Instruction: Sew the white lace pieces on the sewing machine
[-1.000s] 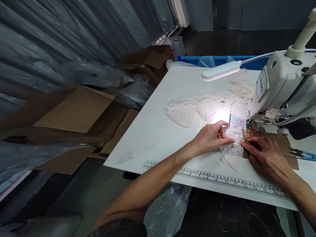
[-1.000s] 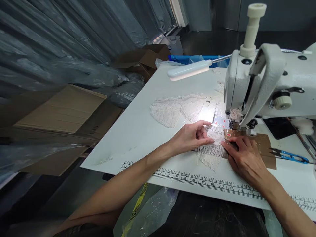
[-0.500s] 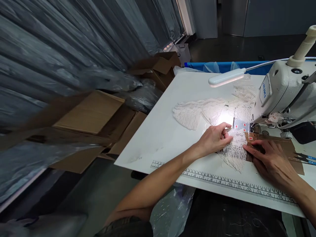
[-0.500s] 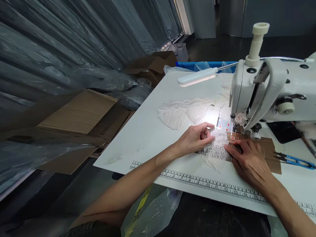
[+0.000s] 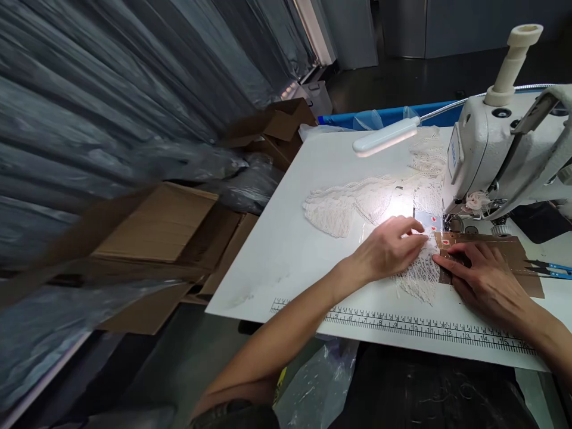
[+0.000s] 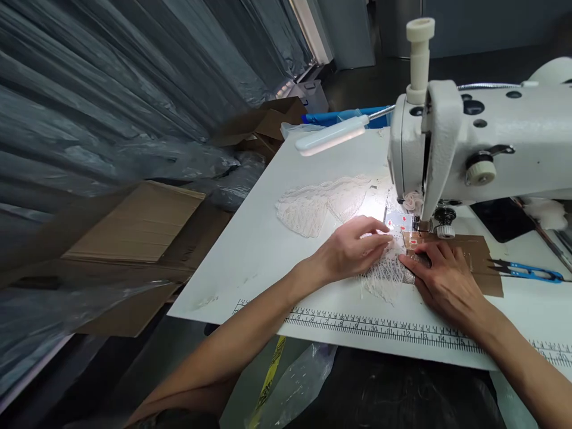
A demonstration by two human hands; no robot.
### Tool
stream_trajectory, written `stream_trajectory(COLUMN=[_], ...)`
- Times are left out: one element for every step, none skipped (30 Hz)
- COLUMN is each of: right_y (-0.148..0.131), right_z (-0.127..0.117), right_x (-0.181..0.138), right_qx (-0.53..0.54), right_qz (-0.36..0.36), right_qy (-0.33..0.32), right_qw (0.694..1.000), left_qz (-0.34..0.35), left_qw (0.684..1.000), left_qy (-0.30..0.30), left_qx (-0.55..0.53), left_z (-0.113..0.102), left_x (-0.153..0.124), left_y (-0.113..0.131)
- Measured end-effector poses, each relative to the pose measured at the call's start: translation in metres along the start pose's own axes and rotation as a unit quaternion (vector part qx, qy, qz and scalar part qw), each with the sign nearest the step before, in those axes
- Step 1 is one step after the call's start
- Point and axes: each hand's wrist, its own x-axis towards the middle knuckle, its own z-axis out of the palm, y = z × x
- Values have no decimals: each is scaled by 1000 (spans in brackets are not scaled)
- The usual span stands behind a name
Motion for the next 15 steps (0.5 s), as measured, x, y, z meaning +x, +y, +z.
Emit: stream_trajectory(right_y=[0, 0, -1, -1, -1, -1, -1, -1, -1, -1, 0, 0, 0, -1, -1], right_z=[0, 0, 0, 0, 0, 1, 1, 1, 1, 1, 1, 1, 1, 2, 2], right_x=[0, 0, 0, 0, 0, 0, -1, -1, -1, -1, -1, -2, -2, -1, -1], right_qx=[1, 1, 0, -1, -3, -4, -5, -4, -2, 0, 2, 3, 4, 4, 2], right_qz=[1, 0, 0, 0, 1, 2, 4, 5, 5, 5, 6, 7, 8, 10, 10], right_qy=[-4, -5, -3, 2, 6, 9, 9, 6, 1, -5, -10, -14, -18, -21, -22], right_qw=[1000, 1000, 1000, 1000, 1000, 1000, 1000, 1000, 1000, 1000, 1000, 1000, 1000, 1000, 1000], left_qz=[40, 67, 83, 93, 98, 99, 99, 99, 99, 99, 102, 107, 114, 121, 128], left_qw=[999, 996, 993, 990, 987, 985, 983, 982, 982, 982, 981, 978, 974, 968, 962], left_qy=[-28, -54, -75, -92, -104, -111, -112, -110, -106, -98, -90, -81, -74, -67, -61], left_qx=[6, 16, 31, 50, 72, 93, 108, 117, 121, 127, 139, 158, 182, 209, 235], left_z=[3, 6, 9, 11, 14, 16, 17, 18, 19, 20, 21, 21, 22, 22, 22], left_x=[3, 5, 7, 9, 10, 10, 9, 9, 8, 6, 5, 4, 2, 0, -1], left_y=[0, 0, -1, -1, -1, -1, -2, -2, -2, -2, -2, -2, -2, -1, 0])
